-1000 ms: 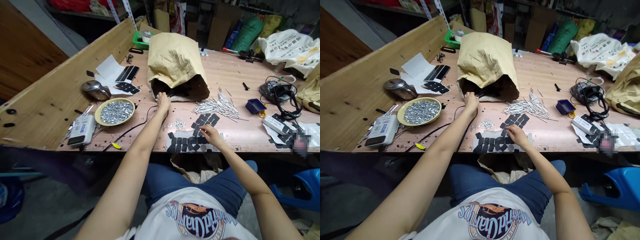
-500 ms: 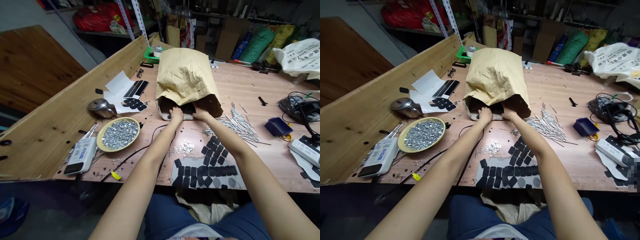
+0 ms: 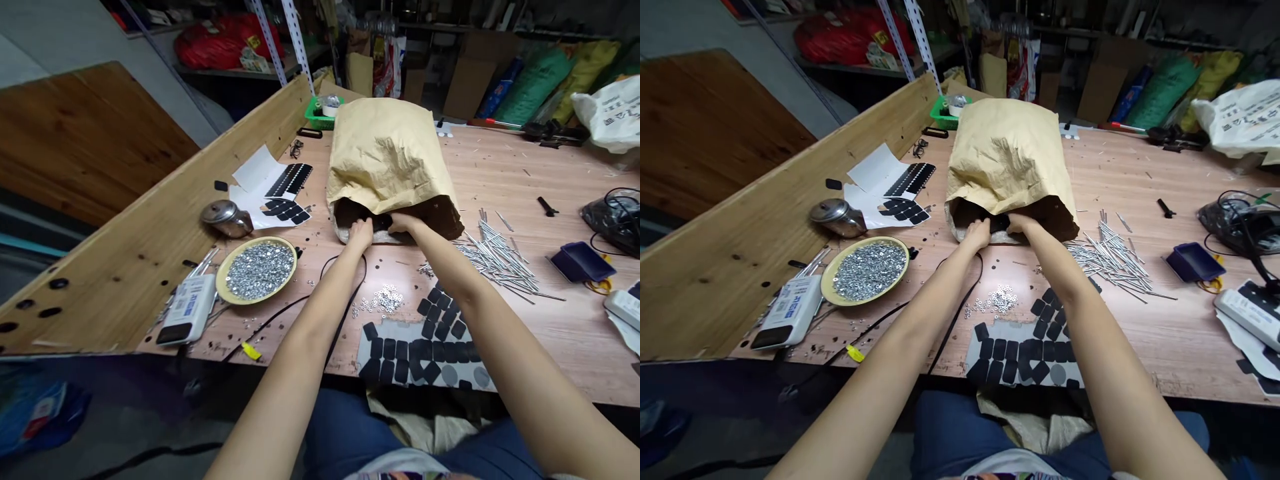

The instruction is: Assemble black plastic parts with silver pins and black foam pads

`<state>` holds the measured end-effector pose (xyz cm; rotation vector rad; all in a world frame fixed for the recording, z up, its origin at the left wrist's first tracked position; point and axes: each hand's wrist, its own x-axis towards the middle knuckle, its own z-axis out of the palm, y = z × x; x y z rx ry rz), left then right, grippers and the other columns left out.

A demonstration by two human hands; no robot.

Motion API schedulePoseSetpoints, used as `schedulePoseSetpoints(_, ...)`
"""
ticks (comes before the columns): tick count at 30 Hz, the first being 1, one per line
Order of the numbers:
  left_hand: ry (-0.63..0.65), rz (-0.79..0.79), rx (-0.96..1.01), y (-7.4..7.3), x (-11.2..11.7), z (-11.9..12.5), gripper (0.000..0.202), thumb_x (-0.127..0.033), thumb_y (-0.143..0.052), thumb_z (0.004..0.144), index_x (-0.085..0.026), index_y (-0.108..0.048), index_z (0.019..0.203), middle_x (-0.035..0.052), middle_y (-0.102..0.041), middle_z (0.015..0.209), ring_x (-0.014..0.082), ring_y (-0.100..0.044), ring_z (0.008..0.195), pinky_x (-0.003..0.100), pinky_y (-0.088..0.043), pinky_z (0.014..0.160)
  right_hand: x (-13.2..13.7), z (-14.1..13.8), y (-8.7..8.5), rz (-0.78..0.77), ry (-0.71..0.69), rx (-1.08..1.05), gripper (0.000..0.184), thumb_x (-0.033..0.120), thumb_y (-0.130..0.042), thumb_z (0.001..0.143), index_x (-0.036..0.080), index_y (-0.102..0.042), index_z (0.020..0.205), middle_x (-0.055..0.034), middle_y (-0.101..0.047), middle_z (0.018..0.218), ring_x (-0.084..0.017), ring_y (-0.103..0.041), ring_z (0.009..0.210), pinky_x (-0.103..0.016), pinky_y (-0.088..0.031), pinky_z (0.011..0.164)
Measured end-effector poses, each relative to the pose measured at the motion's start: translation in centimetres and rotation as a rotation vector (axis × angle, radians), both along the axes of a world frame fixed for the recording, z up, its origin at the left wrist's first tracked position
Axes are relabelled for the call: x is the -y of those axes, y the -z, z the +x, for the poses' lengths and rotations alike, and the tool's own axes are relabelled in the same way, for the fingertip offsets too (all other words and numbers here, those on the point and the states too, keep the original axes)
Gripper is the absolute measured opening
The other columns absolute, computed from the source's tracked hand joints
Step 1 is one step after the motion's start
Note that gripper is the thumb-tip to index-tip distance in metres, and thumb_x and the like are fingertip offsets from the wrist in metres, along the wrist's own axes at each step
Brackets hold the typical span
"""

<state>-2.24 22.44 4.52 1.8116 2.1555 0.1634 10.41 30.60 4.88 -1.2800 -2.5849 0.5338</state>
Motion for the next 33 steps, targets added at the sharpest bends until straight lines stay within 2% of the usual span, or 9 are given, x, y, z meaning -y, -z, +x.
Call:
schedulePoseSetpoints(4, 0.075, -0.011, 0.019, 0.4, 2.9, 0.6, 0.032, -0.016, -0.044, 0.083, -0.012, -0.058, 0.112, 0.0194, -0.063, 0.109, 0.0277, -0.059, 0.105, 0.036, -0.044, 0.090, 5.8, 2.4, -1.1, 0.055, -0.067, 0.333, 0.044, 0.015, -0.072, 0.063, 0.015, -0.062, 0.106, -0.0135, -0.062, 0.110, -0.029, -0.056, 0.098, -0.036, -0.049, 0.078)
schedulePoseSetpoints(7, 0.137, -0.022, 0.025, 0.7, 5.3, 1.5, 0.028, -0.018, -0.052, 0.080, -0.016, -0.060, 0.107, 0.0162, -0.065, 0.104, 0.0266, -0.060, 0.104, 0.034, -0.045, 0.089, 10.9, 4.5, -1.4, 0.135, -0.054, 0.382, 0.043, 0.016, -0.066, 0.069, 0.017, -0.059, 0.111, -0.0150, -0.059, 0.116, -0.031, -0.050, 0.106, -0.040, -0.048, 0.079)
schedulePoseSetpoints(13, 0.160, -0.035, 0.009, -0.6, 9.0, 2.6, 0.029, -0.014, -0.053, 0.079, -0.017, -0.058, 0.107, 0.0166, -0.062, 0.106, 0.0290, -0.060, 0.103, 0.038, -0.045, 0.088, 16.4, 8.2, -2.3, 0.187, 0.008, 0.204, 0.058, 0.033, -0.064, 0.078, 0.022, -0.045, 0.132, -0.0116, -0.037, 0.145, -0.034, -0.042, 0.121, -0.052, -0.038, 0.096)
schedulePoseSetpoints(17, 0.011, 0.202, 0.113, -2.4, 10.3, 2.8, 0.035, -0.008, -0.038, 0.084, -0.017, -0.054, 0.113, 0.0165, -0.061, 0.107, 0.0299, -0.059, 0.104, 0.040, -0.044, 0.089, 18.0, 11.6, -2.7, 0.146, 0.173, 0.018, 0.041, 0.034, -0.051, 0.088, 0.019, -0.052, 0.125, -0.0123, -0.053, 0.129, -0.028, -0.048, 0.118, -0.044, -0.040, 0.098)
schedulePoseSetpoints(21, -0.133, 0.487, 0.451, -3.3, 10.8, 3.6, 0.037, -0.008, -0.041, 0.083, -0.018, -0.052, 0.117, 0.0138, -0.060, 0.112, 0.0289, -0.058, 0.109, 0.040, -0.043, 0.095, 20.7, 14.3, -1.7, 0.042, 0.275, -0.010, 0.029, 0.027, -0.049, 0.089, 0.018, -0.060, 0.114, -0.0114, -0.063, 0.110, -0.024, -0.059, 0.100, -0.038, -0.048, 0.087)
schedulePoseSetpoints(24, -0.263, 0.554, 0.831, -2.9, 11.6, 4.6, 0.032, -0.012, -0.046, 0.084, -0.019, -0.051, 0.115, 0.0096, -0.062, 0.106, 0.0224, -0.064, 0.096, 0.037, -0.047, 0.091, 23.0, 14.6, -0.6, 0.081, 0.271, 0.056, 0.026, 0.026, -0.050, 0.088, 0.018, -0.062, 0.110, -0.0114, -0.063, 0.106, -0.025, -0.057, 0.102, -0.036, -0.048, 0.085)
schedulePoseSetpoints(29, -0.333, 0.221, 1.572, -0.8, 14.9, 7.5, 0.017, -0.015, -0.059, 0.080, -0.017, -0.055, 0.097, 0.0013, -0.063, 0.076, 0.0137, -0.066, 0.067, 0.034, -0.055, 0.076, 23.9, 13.3, 0.1, 0.120, 0.333, 0.234, 0.027, 0.021, -0.050, 0.087, 0.013, -0.060, 0.111, -0.0151, -0.061, 0.108, -0.027, -0.053, 0.106, -0.035, -0.046, 0.086)
schedulePoseSetpoints(31, -0.342, 0.075, 1.730, 0.2, 16.4, 8.7, 0.017, -0.013, -0.066, 0.075, -0.015, -0.056, 0.089, 0.0023, -0.065, 0.074, 0.0149, -0.067, 0.068, 0.034, -0.056, 0.077, 23.5, 12.8, 0.0, 0.072, 0.391, 0.243, 0.024, 0.018, -0.048, 0.088, 0.011, -0.061, 0.107, -0.0159, -0.060, 0.107, -0.025, -0.055, 0.102, -0.034, -0.045, 0.084)
schedulePoseSetpoints(33, -0.368, 0.073, 1.833, 1.2, 17.6, 9.7, 0.024, -0.012, -0.070, 0.070, -0.016, -0.057, 0.089, 0.0013, -0.066, 0.073, 0.0162, -0.068, 0.070, 0.035, -0.056, 0.078, 23.5, 12.4, 0.0, 0.019, 0.446, 0.152, 0.022, 0.020, -0.046, 0.089, 0.011, -0.061, 0.102, -0.0146, -0.061, 0.104, -0.023, -0.057, 0.096, -0.033, -0.046, 0.083)
